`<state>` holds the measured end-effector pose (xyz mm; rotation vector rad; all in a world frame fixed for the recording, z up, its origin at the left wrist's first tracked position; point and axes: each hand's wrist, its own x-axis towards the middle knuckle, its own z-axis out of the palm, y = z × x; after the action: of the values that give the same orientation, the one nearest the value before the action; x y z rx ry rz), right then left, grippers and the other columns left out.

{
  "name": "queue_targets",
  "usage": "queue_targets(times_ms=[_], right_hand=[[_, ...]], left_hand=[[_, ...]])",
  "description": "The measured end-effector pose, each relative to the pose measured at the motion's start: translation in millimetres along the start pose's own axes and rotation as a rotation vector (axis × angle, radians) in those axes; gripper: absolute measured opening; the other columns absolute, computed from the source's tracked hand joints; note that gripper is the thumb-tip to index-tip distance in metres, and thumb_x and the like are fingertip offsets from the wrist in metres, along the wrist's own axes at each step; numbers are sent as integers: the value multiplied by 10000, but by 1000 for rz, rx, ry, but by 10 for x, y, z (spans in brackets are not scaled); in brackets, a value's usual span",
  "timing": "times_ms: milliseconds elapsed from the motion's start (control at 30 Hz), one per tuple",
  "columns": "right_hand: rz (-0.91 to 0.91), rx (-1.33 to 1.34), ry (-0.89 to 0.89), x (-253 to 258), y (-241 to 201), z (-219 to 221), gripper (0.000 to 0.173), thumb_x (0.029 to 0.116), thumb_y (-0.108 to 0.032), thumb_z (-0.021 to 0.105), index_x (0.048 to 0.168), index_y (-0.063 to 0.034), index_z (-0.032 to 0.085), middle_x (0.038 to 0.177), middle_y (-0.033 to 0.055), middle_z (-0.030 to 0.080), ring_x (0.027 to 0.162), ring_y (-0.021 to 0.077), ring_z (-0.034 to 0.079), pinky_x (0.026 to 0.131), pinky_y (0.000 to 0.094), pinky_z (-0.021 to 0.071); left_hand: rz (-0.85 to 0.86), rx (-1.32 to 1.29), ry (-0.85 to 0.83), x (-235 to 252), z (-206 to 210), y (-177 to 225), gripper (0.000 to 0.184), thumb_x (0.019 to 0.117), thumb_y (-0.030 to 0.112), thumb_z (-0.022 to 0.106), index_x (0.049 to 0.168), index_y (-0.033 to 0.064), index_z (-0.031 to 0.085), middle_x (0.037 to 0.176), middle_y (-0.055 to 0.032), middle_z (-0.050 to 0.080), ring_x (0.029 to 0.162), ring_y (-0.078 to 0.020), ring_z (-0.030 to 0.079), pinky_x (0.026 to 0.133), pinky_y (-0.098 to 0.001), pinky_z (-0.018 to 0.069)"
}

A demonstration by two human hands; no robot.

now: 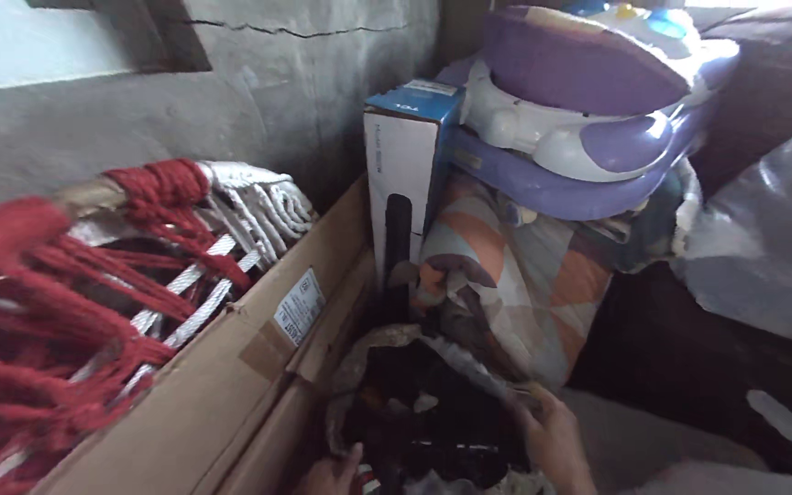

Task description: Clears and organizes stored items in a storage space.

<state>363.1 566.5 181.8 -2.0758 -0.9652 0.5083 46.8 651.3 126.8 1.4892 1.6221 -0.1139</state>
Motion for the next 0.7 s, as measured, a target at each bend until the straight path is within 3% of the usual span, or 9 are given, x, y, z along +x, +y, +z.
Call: queue_targets(times_ms=[100,167,267,333,400,433,500,600,700], right_hand=[[-58,105,121,-26,86,41,230,1033,-122,516,1014,58,658,813,98,616,703,140,574,682,354,501],[-86,169,163,-52,81,64,255,1043,-121,483,1017,86,631,823,98,600,733,116,563,705,326,491],[-112,193,-157,-161,8,74,354,1011,-190,559,1229,89,580,1101,198,659,1003,238,650,886,423,540],[-62,45,-455,-258,-181,179,705,859,-349,791,1397,14,515,1301,216,621,1195,324,622,1010,508,519],[-25,-291,-589,-401,-416,427,1098,697,-484,909,1565,-62,387,1551,294,385,1441,475,363,1179,678,246],[-39,-412,-546,-482,-448,593,1180,664,-483,924,1597,-71,330,1581,337,308,1469,532,279,1174,742,146],[-100,-484,-273,-622,-324,930,1128,646,-418,917,1571,-50,386,1572,361,317,1451,561,301,1132,774,169],[-182,-451,64,-648,-125,1176,715,715,-165,865,1367,2,624,1449,354,490,1289,594,484,975,762,379],[-210,-405,134,-507,-21,1160,306,806,-96,788,1100,-15,768,1232,274,663,1128,567,576,873,711,457]], left_hand=[[38,-272,18,11,186,151,456,1087,322,495,1083,-92,687,956,-222,695,848,-308,682,826,-496,558],[94,-535,106,-98,346,385,372,1088,220,495,1029,-104,670,876,-169,661,741,-214,632,743,-407,556],[138,-548,193,-128,542,711,354,1068,198,515,972,-93,690,871,-205,686,810,-300,677,803,-494,562],[150,-398,146,-89,538,925,363,1069,234,515,1010,-70,704,934,-214,711,900,-334,703,869,-525,557],[152,-254,47,-14,470,1113,379,1074,281,504,1087,-42,700,1026,-215,707,999,-346,690,926,-536,534],[152,-188,3,2,412,1205,388,1077,304,499,1119,-28,697,1073,-214,707,1046,-348,684,950,-536,527],[175,-78,-67,-5,297,1374,412,1080,335,480,1153,-13,688,1138,-212,696,1113,-351,666,981,-537,507],[285,-51,-132,-23,286,1467,411,1090,330,462,1197,-6,674,1187,-206,682,1150,-336,653,1007,-515,503],[553,-259,144,-134,497,1201,303,1044,184,545,1239,-19,657,1222,-203,663,1173,-319,635,1041,-454,509]])
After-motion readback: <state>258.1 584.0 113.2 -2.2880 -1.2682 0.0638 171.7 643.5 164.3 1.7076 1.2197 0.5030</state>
